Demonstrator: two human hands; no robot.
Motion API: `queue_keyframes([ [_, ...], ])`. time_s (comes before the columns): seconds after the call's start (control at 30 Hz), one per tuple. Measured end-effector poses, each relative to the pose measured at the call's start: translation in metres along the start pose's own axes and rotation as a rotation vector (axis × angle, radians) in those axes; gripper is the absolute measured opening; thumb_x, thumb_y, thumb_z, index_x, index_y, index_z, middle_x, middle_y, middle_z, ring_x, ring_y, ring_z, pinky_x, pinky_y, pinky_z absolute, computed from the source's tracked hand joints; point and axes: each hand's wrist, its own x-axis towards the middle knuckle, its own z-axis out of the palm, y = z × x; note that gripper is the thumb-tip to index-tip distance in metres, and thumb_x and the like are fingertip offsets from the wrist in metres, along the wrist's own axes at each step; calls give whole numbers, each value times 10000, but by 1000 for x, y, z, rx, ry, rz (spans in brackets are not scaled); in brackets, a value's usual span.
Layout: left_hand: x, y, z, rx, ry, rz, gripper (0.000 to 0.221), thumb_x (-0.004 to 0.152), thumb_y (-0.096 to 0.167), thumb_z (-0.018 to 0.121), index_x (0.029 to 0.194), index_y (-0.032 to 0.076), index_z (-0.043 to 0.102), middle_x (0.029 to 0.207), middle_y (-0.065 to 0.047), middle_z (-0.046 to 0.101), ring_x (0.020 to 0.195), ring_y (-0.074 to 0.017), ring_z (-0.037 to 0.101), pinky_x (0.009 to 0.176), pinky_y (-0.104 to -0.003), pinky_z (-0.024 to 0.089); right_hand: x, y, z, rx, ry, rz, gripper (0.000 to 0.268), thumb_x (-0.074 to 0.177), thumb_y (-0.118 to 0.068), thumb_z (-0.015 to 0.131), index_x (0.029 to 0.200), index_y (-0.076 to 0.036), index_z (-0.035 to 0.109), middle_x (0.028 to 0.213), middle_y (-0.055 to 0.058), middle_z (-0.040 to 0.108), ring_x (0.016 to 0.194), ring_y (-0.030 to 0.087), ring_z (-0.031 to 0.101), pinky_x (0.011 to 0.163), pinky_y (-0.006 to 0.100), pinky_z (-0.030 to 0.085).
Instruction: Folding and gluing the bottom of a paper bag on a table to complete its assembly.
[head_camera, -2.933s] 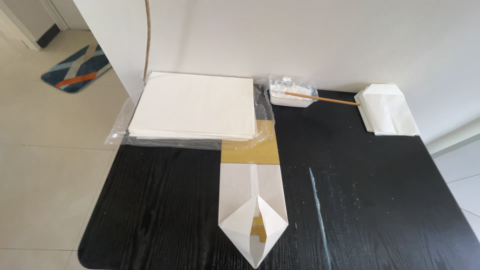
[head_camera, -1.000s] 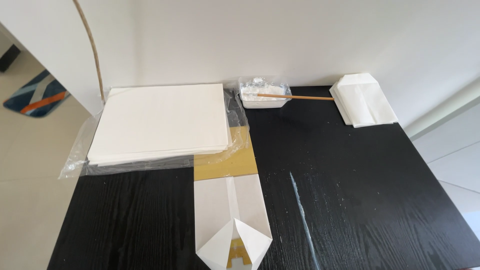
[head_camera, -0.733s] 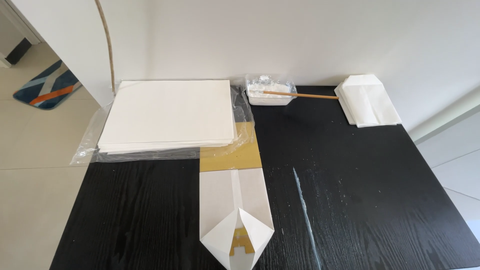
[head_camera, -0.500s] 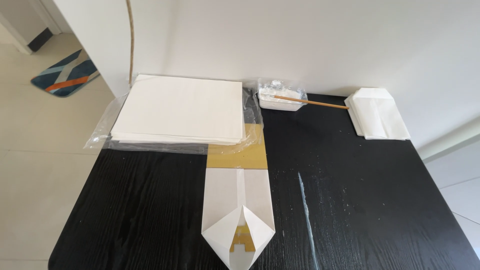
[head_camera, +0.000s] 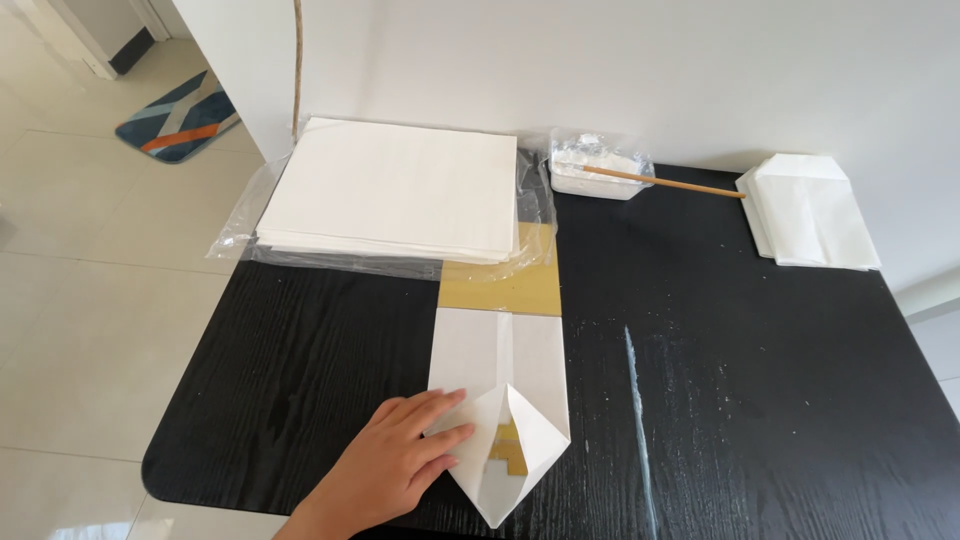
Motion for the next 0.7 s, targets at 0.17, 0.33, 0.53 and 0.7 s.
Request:
queue_keyframes([
  [0.17,11,-11,19,254,-19,50,428,1036,304,561,1409,97,597,1623,-113,402,1473,-338,367,1089,-503,326,26,-312,44,-22,-9,-23,800,816,-723,702,1529,-527,399,1634,-244,421,1532,28,425,1324,362,316],
  [0.33,16,-22,23,275,-197,59,670,1078,482,404,1571,33,337,1672,-80,295,1532,-328,204,1177,-551,153,-82,-575,-40,186,591,-789,647,899,-402,772,1466,-163,569,1578,10,520,1514,319,351,1129,574,372],
  [0.53,38,-9,-1,90,-484,-70,916,976,673,462,1616,79,184,1713,-76,98,1558,-311,19,1194,-552,4,-78,-610,-58,38,246,-720,889,947,-545,758,1615,-179,297,1696,-25,298,1562,327,120,1183,570,195],
  [0.7,32,-12,30,186,-384,-106,1027,928,769,530,1605,64,214,1697,-160,96,1555,-336,31,1180,-546,54,-72,-622,-59,-7,221,-607,968,915,-656,750,1622,-213,257,1714,-82,223,1568,274,79,1192,546,171],
])
